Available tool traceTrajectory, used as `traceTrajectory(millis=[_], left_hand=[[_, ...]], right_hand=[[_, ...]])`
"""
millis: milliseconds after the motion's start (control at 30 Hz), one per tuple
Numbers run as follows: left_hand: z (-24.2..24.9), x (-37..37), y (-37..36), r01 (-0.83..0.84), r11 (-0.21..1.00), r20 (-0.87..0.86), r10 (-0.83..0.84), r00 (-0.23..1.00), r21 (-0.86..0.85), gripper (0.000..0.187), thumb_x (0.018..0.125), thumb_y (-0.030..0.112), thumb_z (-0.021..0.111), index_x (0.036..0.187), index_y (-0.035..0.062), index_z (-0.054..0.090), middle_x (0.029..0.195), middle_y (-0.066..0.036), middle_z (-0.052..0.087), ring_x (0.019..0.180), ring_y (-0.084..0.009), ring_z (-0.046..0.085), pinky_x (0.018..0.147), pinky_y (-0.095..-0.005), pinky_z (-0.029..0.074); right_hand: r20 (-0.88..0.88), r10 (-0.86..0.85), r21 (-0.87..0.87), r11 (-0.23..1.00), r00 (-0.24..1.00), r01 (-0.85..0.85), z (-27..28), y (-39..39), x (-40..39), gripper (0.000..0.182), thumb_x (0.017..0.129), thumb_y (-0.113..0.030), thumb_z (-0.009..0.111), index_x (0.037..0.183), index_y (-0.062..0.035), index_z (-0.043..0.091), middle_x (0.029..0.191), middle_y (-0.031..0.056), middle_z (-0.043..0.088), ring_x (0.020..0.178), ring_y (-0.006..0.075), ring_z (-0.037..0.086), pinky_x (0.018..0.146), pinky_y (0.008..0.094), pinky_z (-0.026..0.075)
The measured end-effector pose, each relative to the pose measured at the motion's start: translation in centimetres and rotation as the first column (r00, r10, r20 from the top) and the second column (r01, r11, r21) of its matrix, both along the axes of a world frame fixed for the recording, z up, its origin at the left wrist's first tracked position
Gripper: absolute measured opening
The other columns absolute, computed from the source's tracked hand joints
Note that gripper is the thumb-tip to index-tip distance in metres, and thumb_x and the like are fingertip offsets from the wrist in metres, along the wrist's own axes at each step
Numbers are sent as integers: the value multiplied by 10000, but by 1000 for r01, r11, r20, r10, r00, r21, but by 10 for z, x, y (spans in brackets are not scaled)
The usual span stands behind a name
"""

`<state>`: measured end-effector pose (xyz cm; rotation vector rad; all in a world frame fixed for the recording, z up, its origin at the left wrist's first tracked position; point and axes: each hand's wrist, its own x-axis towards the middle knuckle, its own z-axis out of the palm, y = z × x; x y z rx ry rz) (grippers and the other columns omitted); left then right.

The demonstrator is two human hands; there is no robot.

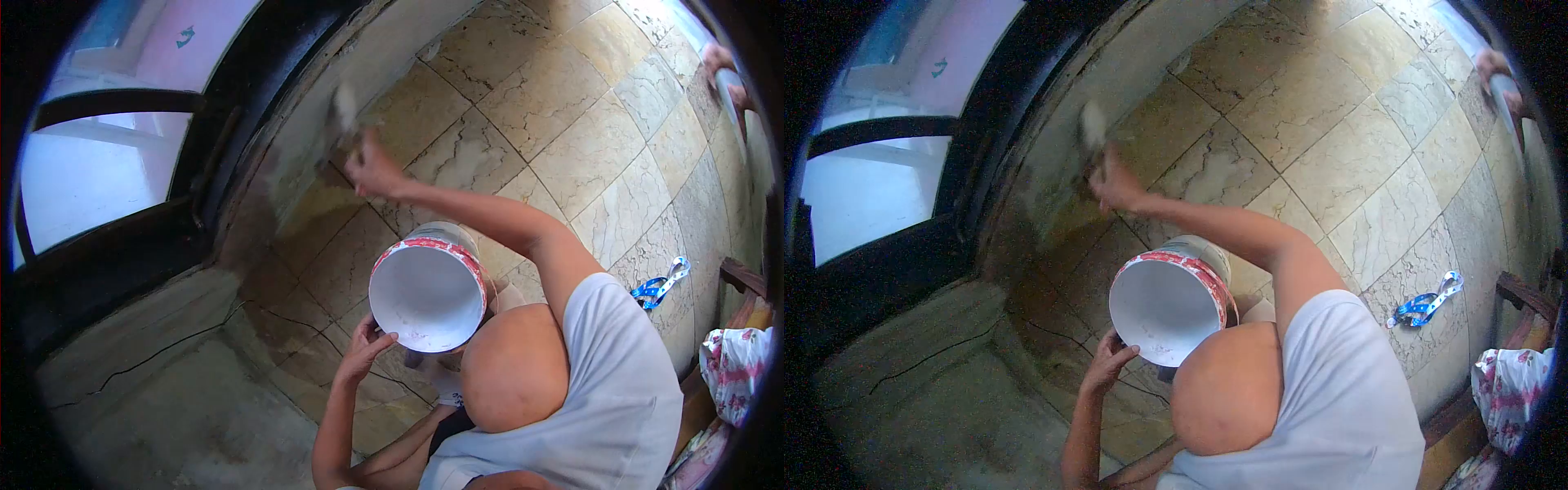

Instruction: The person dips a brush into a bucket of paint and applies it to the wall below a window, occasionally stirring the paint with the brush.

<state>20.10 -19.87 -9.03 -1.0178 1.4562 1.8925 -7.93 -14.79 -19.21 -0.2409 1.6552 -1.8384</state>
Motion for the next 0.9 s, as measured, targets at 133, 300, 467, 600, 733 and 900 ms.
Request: traceTrajectory(millis=[133,300,467,600,733,900], left_hand=[[6,-3,2,4,1000,37,-4,999,-20,683,758,126,709,1325,-24,359,1268,-124,442,1135,-200,485,949,-324,422],[9,-1,-3,97,992,42,-94,995,-79,614,760,148,714,1267,-20,412,1212,-128,497,1141,-215,474,983,-374,380],[30,-9,-24,226,938,40,-224,974,-263,361,783,144,718,1004,-9,478,1017,-97,552,952,-171,570,859,-310,465],[51,-36,-31,48,892,-286,-194,938,-449,320,819,209,686,922,21,448,929,-82,525,880,-149,546,817,-315,462],[96,-92,-4,-204,940,-750,-77,657,-274,476,863,500,554,939,48,427,862,-82,487,801,-170,521,806,-371,446],[156,-136,32,-135,990,-958,65,279,28,561,863,649,378,925,94,419,830,-68,468,733,-217,505,691,-383,404]], right_hand=[[-270,458,-47,872,847,-487,-1,-15,41,366,853,-179,507,1146,-52,328,681,126,535,501,193,562,464,352,463],[-532,334,-52,905,778,-423,-18,-3,40,320,849,-194,532,1106,-73,384,677,112,532,557,175,542,511,355,439],[-329,-120,179,966,937,186,-9,65,-14,352,845,-211,534,1120,-47,389,712,233,579,665,361,613,576,442,455],[-298,-234,121,952,925,280,-3,48,-32,389,847,-203,526,1163,-39,369,642,201,561,588,330,590,528,429,440],[-525,63,60,998,849,-36,-23,-2,18,348,843,-224,510,1118,-50,387,732,228,563,668,365,578,622,449,443],[-511,649,140,710,564,-690,-25,-21,37,363,830,-229,510,1137,-60,413,852,188,581,686,324,581,620,411,465]])
